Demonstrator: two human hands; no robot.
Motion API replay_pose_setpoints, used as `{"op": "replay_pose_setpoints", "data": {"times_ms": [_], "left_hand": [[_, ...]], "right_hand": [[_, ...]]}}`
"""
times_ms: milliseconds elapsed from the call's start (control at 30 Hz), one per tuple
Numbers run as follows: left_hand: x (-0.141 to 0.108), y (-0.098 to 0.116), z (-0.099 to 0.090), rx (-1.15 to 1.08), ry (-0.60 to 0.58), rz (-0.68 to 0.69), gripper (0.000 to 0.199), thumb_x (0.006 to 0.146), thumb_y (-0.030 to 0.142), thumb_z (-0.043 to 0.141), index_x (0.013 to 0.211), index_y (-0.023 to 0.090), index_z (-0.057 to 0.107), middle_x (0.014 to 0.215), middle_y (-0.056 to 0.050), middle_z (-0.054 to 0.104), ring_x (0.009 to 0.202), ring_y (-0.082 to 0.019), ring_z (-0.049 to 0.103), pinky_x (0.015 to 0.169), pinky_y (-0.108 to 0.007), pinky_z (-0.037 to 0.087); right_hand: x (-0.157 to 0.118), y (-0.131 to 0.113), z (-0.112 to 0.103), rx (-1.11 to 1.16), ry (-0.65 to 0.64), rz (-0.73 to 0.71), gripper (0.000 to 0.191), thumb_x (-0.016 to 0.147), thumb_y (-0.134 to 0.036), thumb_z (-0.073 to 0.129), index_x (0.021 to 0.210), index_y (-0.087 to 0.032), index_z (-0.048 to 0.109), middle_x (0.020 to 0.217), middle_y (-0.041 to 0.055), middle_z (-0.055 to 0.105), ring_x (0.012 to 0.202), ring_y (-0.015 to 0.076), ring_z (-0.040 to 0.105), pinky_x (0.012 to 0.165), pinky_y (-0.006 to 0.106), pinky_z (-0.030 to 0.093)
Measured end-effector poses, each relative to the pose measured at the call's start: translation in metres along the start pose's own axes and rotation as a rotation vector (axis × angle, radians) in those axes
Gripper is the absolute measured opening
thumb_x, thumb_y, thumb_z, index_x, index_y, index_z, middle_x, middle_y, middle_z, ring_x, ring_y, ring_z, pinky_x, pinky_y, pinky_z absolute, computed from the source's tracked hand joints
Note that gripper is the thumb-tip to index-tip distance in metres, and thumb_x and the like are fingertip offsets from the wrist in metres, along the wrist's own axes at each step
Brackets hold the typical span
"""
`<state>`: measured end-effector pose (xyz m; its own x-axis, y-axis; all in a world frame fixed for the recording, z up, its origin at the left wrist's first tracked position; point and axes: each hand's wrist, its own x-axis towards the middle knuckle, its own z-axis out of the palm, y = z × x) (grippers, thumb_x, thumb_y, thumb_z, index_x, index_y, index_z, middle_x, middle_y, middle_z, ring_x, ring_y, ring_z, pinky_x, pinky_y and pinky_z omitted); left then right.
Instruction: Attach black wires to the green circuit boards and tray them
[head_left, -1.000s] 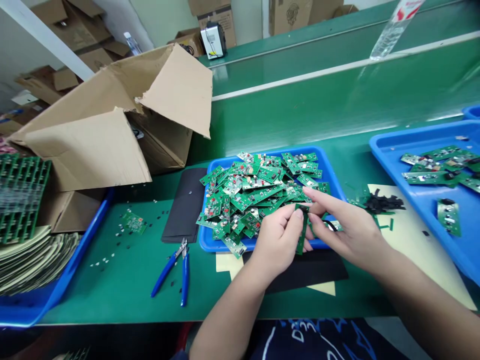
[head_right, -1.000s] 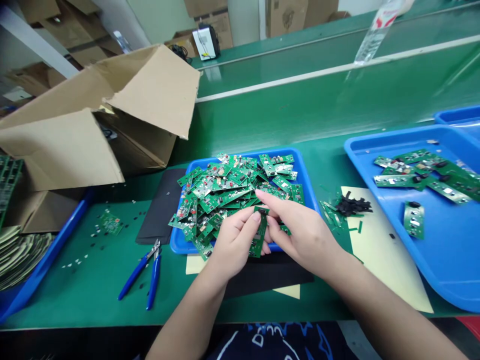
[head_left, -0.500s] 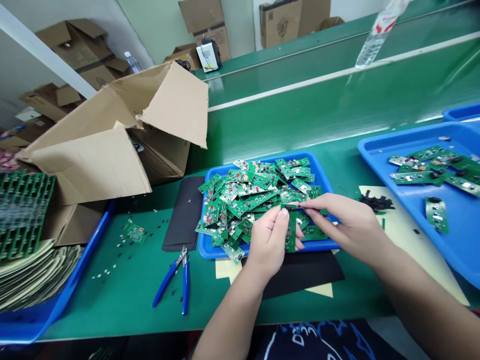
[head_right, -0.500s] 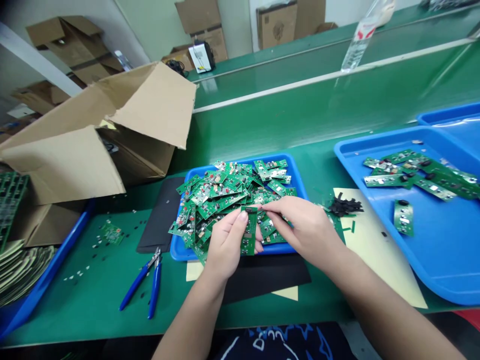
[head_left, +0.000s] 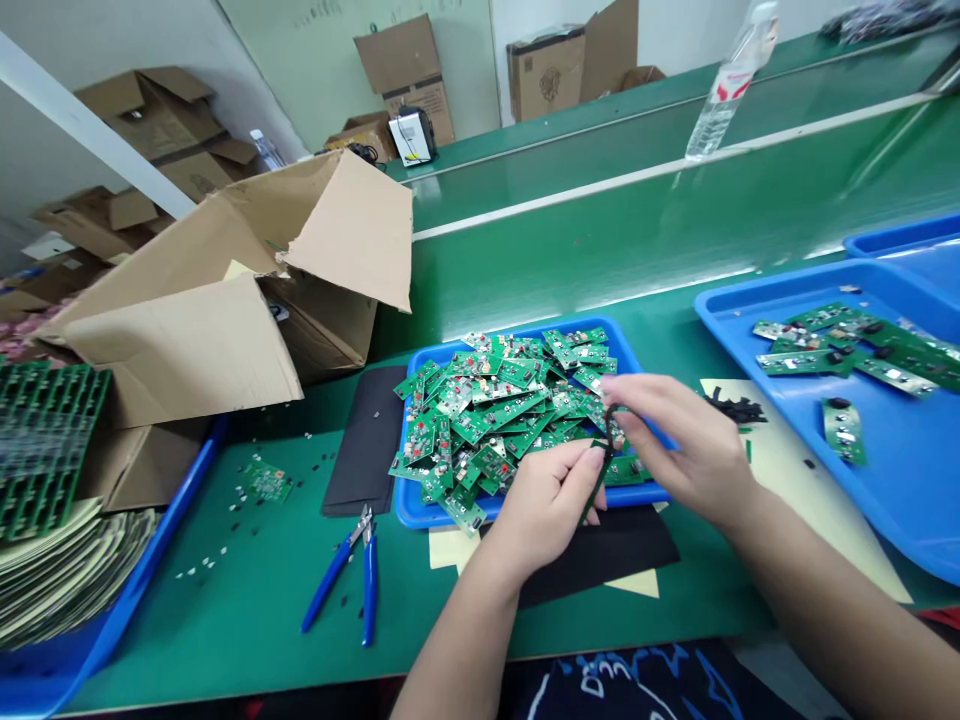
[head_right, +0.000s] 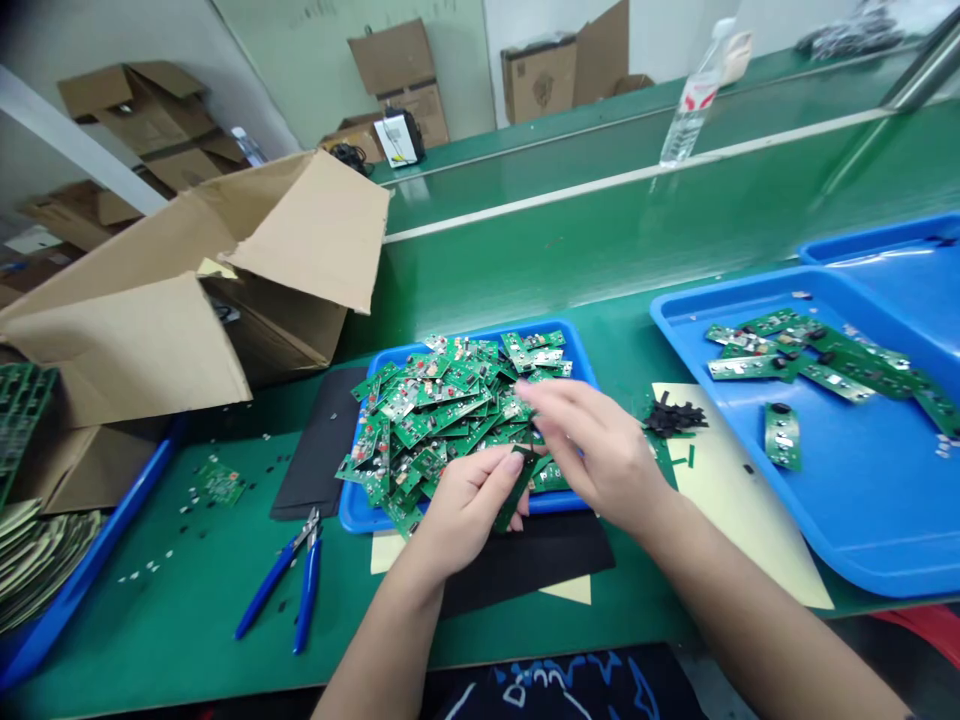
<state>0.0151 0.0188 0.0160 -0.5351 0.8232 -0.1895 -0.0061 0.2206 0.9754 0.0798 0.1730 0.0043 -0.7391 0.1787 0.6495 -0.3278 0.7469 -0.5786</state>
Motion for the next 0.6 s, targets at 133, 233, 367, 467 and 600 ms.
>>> {"op": "replay_pose_setpoints", "data": {"times_ms": [133, 233, 367, 467, 600], "left_hand": [[-0.004, 0.0, -0.002, -0.085, 0.216, 0.149, 0.043, 0.092, 0.043, 0.031, 0.083, 0.014, 0.061, 0.074, -0.004, 0.06, 0.063, -0.013, 0.054, 0.063, -0.025, 0.045], [-0.006, -0.001, -0.006, -0.061, 0.366, 0.227, 0.043, 0.093, 0.041, 0.029, 0.092, 0.014, 0.062, 0.09, -0.008, 0.06, 0.078, -0.016, 0.054, 0.077, -0.028, 0.045], [-0.007, -0.001, -0.008, 0.05, 0.319, 0.325, 0.039, 0.093, 0.036, 0.032, 0.121, 0.02, 0.052, 0.102, -0.009, 0.056, 0.091, -0.018, 0.051, 0.088, -0.033, 0.042], [-0.006, -0.002, -0.007, 0.122, 0.25, 0.374, 0.042, 0.091, 0.032, 0.039, 0.132, 0.026, 0.041, 0.106, -0.009, 0.051, 0.095, -0.018, 0.05, 0.088, -0.034, 0.043], [-0.004, -0.003, -0.006, 0.194, 0.204, 0.403, 0.042, 0.088, 0.029, 0.047, 0.129, 0.028, 0.045, 0.103, -0.008, 0.05, 0.092, -0.018, 0.051, 0.086, -0.036, 0.045]], "right_hand": [[0.003, 0.006, -0.021, 0.027, 0.413, 0.188, 0.042, 0.081, -0.016, 0.054, 0.121, -0.03, 0.054, 0.102, 0.0043, 0.065, 0.089, 0.0268, 0.063, 0.079, 0.047, 0.048], [0.007, 0.013, -0.036, 0.007, 0.732, 0.28, 0.028, 0.083, -0.019, 0.049, 0.103, -0.028, 0.066, 0.089, 0.0013, 0.065, 0.086, 0.0295, 0.062, 0.075, 0.046, 0.045], [0.008, 0.01, -0.037, 0.085, 0.685, 0.277, 0.019, 0.08, -0.017, 0.053, 0.084, -0.027, 0.068, 0.073, 0.0007, 0.061, 0.066, 0.0202, 0.059, 0.06, 0.037, 0.044], [0.005, 0.0, -0.024, 0.191, 0.127, 0.192, 0.011, 0.079, -0.018, 0.056, 0.082, -0.024, 0.064, 0.069, 0.0013, 0.063, 0.059, 0.0163, 0.059, 0.052, 0.031, 0.047], [0.0, -0.012, -0.006, 0.198, -0.089, 0.158, 0.005, 0.08, -0.02, 0.057, 0.084, -0.02, 0.059, 0.07, 0.0019, 0.063, 0.063, 0.0144, 0.06, 0.055, 0.025, 0.05]]}}
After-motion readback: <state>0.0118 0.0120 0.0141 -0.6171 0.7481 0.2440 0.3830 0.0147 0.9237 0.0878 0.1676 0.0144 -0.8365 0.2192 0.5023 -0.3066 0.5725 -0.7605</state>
